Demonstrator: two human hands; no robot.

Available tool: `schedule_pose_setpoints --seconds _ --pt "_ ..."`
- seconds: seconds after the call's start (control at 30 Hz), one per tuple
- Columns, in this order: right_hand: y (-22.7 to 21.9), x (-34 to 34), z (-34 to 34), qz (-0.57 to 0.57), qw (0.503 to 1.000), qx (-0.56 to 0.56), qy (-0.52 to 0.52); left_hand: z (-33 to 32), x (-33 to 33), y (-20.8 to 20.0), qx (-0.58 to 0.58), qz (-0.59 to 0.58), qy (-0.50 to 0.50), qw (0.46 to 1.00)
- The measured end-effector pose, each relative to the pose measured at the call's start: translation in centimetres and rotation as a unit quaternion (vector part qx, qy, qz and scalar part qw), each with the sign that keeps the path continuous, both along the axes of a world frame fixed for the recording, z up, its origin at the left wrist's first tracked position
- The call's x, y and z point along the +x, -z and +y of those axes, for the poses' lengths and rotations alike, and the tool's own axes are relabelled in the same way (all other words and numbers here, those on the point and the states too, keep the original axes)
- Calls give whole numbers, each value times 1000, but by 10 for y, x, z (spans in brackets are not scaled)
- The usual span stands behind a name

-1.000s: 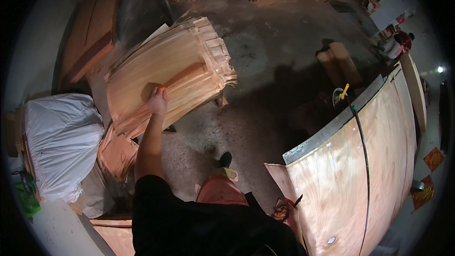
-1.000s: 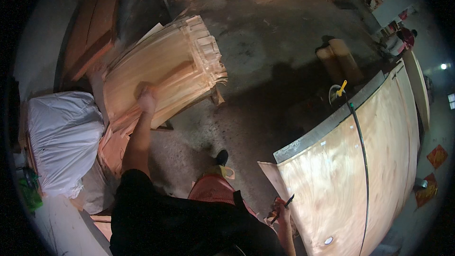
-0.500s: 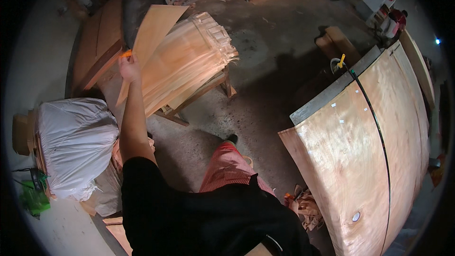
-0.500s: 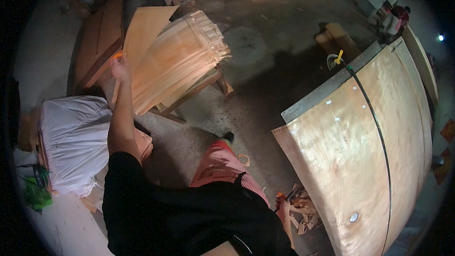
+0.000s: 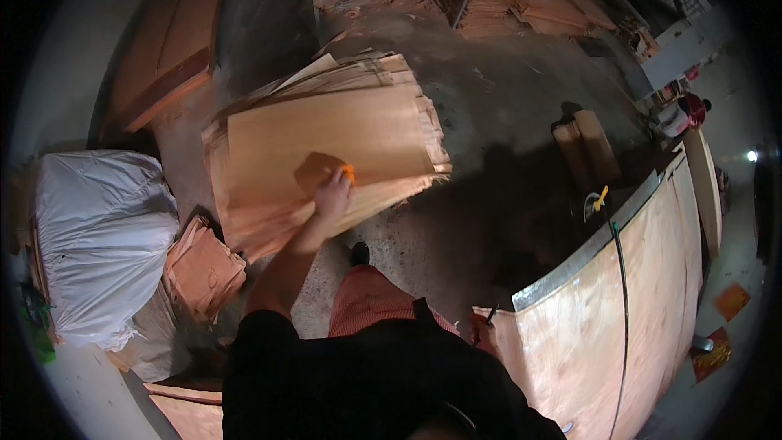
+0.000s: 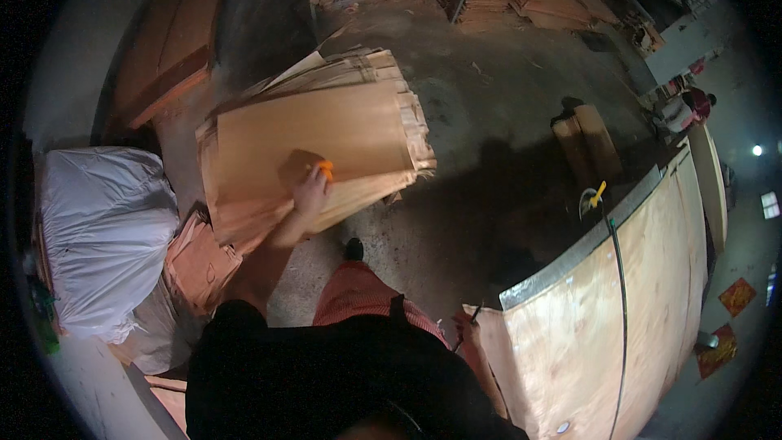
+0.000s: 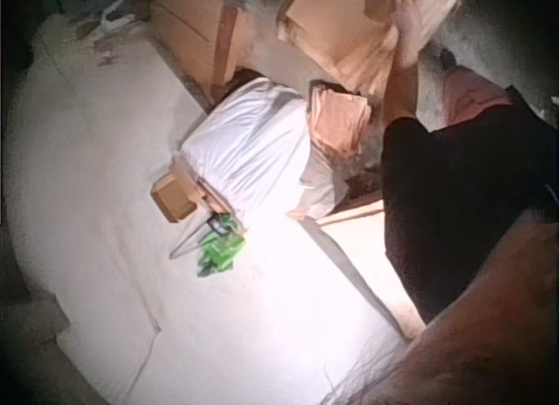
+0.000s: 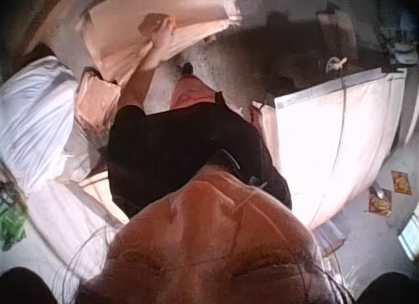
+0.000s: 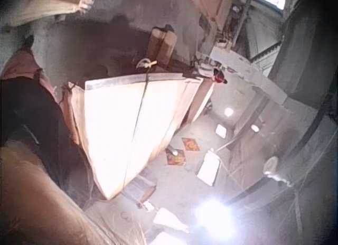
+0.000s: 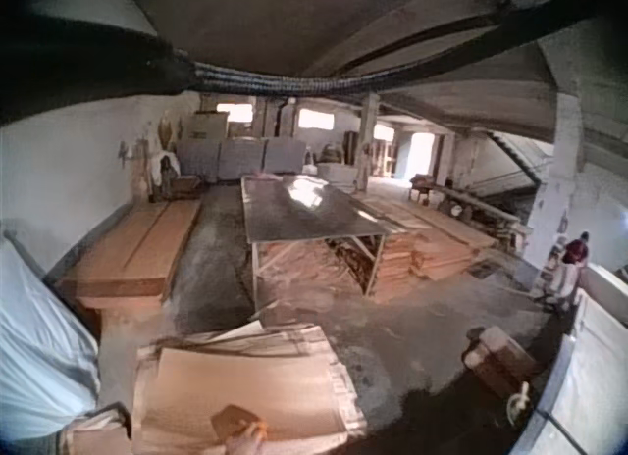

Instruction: The person uses a utility knife to cut a template shape out of a large sheet of plywood. They then lift the cut piece and place it on a stack of other cut pieces.

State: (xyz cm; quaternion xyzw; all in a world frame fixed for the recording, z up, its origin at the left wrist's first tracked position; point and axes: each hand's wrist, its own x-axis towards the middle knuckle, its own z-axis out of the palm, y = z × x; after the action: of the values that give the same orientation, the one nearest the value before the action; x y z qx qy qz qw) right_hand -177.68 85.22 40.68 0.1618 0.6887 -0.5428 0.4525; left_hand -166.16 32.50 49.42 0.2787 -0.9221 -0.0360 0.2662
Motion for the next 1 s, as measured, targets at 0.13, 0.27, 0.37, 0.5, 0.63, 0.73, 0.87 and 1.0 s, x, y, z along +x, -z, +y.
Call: schedule_pose_setpoints --seconds 0.13,0.27,0.37,0.5,0.63,0.73,0.87,1.0 --pt "-49 -43 -128 31 995 -48 -86 0 5 6 81 -94 -2 992" --pt "-57 -82 -217 64 986 -55 -147 -19 -6 5 165 -76 83 980" --pt "-87 -120 -295 119 975 -33 -186 -18 -19 -10 266 -67 135 952" --pt "-91 -190 -403 196 942 -141 -231 -42 -39 -32 369 -71 106 921" --pt "-90 -240 -540 392 834 -100 -375 -85 -68 -62 445 -220 -125 859" --pt "-74 -252 -630 468 760 -152 -424 -103 -59 -64 338 -56 -59 937" --pt "-87 -235 -684 631 553 -118 -531 -124 -71 -41 252 -60 -142 955" --pt "-92 -238 -685 686 461 -128 -548 -151 -101 -38 198 -93 -173 960"
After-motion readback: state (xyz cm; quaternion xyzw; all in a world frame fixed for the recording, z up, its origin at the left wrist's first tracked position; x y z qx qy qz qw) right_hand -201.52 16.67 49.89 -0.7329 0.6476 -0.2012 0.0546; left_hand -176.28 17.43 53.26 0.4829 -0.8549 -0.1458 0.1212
